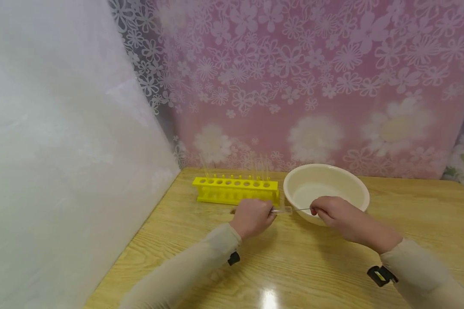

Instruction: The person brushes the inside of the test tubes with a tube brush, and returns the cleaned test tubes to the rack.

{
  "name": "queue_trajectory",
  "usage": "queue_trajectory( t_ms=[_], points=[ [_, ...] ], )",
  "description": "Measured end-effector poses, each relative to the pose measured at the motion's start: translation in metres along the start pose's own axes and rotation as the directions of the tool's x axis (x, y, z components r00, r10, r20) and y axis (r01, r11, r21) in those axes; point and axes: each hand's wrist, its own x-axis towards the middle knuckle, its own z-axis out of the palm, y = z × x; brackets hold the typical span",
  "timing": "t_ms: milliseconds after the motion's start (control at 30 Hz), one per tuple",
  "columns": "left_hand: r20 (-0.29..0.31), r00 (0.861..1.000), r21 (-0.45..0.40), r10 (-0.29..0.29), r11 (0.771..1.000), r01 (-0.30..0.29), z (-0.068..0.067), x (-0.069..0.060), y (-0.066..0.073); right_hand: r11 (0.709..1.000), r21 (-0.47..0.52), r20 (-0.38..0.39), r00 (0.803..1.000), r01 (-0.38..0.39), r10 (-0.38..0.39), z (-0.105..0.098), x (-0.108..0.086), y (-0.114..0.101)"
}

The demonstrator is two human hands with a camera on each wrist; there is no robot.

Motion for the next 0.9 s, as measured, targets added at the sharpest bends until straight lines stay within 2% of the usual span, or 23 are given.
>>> queue_trajectory(
  t_ms=[167, 300, 367, 567, 667, 800, 900],
  points=[
    [-0.022, 1.000, -0.023, 0.018, 1.000, -0.019, -0.002, 0.003, 0.003, 0.999, 0.019, 0.037, 0.999, -0.033, 0.032, 0.012, 0.016, -0.013],
    [-0.020, 0.999, -0.018, 0.032, 0.999, -0.032, -0.002, 0.002, 0.002, 0.998, 0.011, 0.079, 0.995, -0.060, 0.059, 0.013, 0.018, -0.016],
    [-0.025, 0.999, -0.012, 0.048, 0.999, -0.049, -0.002, 0.001, 0.000, 0.999, 0.015, 0.097, 0.994, -0.050, 0.049, 0.012, 0.018, -0.016],
    [-0.012, 0.994, -0.029, 0.112, 0.993, -0.113, -0.001, -0.003, 0.002, 0.999, 0.038, 0.086, 0.996, -0.021, 0.017, 0.010, 0.008, -0.010],
    [-0.013, 0.994, -0.039, 0.112, 0.993, -0.113, 0.001, -0.002, 0.002, 0.999, 0.038, 0.067, 0.998, 0.004, -0.006, 0.010, 0.004, -0.007],
    [-0.046, 0.993, -0.040, 0.109, 0.993, -0.111, 0.002, 0.000, 0.003, 0.999, 0.020, 0.027, 0.999, 0.033, -0.034, 0.008, 0.000, -0.006],
    [-0.067, 0.990, -0.041, 0.123, 0.991, -0.125, 0.001, 0.002, 0.005, 1.000, 0.001, 0.023, 0.999, 0.023, -0.023, 0.005, -0.005, -0.005]
  ],
)
